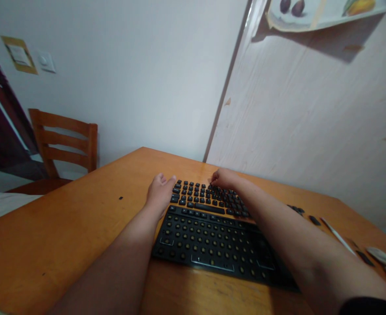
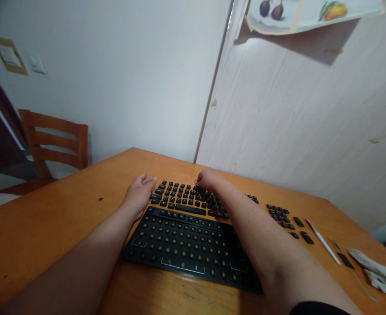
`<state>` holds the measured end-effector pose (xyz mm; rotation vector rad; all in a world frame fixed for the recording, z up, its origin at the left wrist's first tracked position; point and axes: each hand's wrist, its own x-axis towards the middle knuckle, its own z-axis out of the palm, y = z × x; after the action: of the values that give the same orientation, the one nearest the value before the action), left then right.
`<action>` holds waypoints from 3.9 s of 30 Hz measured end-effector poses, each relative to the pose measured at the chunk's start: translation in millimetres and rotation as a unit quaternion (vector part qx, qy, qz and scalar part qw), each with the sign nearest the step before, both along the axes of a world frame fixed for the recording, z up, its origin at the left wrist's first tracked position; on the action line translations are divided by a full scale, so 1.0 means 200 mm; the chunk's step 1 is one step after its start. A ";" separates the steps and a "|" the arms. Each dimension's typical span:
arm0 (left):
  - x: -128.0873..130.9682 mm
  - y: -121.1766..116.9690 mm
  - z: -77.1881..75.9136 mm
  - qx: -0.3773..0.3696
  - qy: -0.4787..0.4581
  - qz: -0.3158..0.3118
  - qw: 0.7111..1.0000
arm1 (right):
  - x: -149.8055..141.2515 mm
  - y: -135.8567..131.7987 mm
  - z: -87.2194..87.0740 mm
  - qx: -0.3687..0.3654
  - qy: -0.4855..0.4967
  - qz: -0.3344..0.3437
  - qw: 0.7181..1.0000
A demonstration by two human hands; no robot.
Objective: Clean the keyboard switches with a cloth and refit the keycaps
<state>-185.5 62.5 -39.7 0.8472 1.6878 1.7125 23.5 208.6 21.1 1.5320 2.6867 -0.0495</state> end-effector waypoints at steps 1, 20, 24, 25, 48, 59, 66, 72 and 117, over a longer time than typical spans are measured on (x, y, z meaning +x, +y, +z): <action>0.00 0.00 0.00 -0.001 0.000 0.000 1.000 | 0.00 0.00 0.00 0.000 0.002 -0.001 1.000; 0.01 0.00 0.00 0.013 0.007 0.003 1.000 | 0.18 -0.32 0.13 -0.063 0.194 0.061 0.977; 0.00 0.02 -0.02 0.019 0.015 0.002 1.000 | 0.27 -0.50 0.14 -0.139 0.220 0.098 0.960; 0.00 0.02 -0.02 0.020 0.015 0.001 1.000 | 0.29 -0.53 0.13 -0.152 0.219 0.101 0.959; -0.01 0.04 -0.02 0.007 0.030 0.006 1.000 | 0.32 -0.69 0.03 -0.148 0.196 0.109 0.963; -0.01 0.03 -0.02 0.011 0.025 0.006 1.000 | 0.28 -0.71 0.04 -0.137 0.169 0.102 0.971; -0.02 0.05 -0.05 0.013 0.023 0.005 1.000 | 0.30 -0.68 0.02 -0.163 0.184 0.094 0.965; -0.02 0.05 -0.05 0.014 0.023 0.005 1.000 | 0.32 -0.68 0.02 -0.147 0.188 0.110 0.965; 0.00 0.03 -0.02 -0.002 0.052 0.017 0.998 | 0.28 -0.71 0.03 -0.090 0.157 0.126 0.975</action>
<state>-186.1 69.3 -43.2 0.9254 1.7839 1.7123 79.3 65.9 28.0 1.2099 2.9927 -0.5520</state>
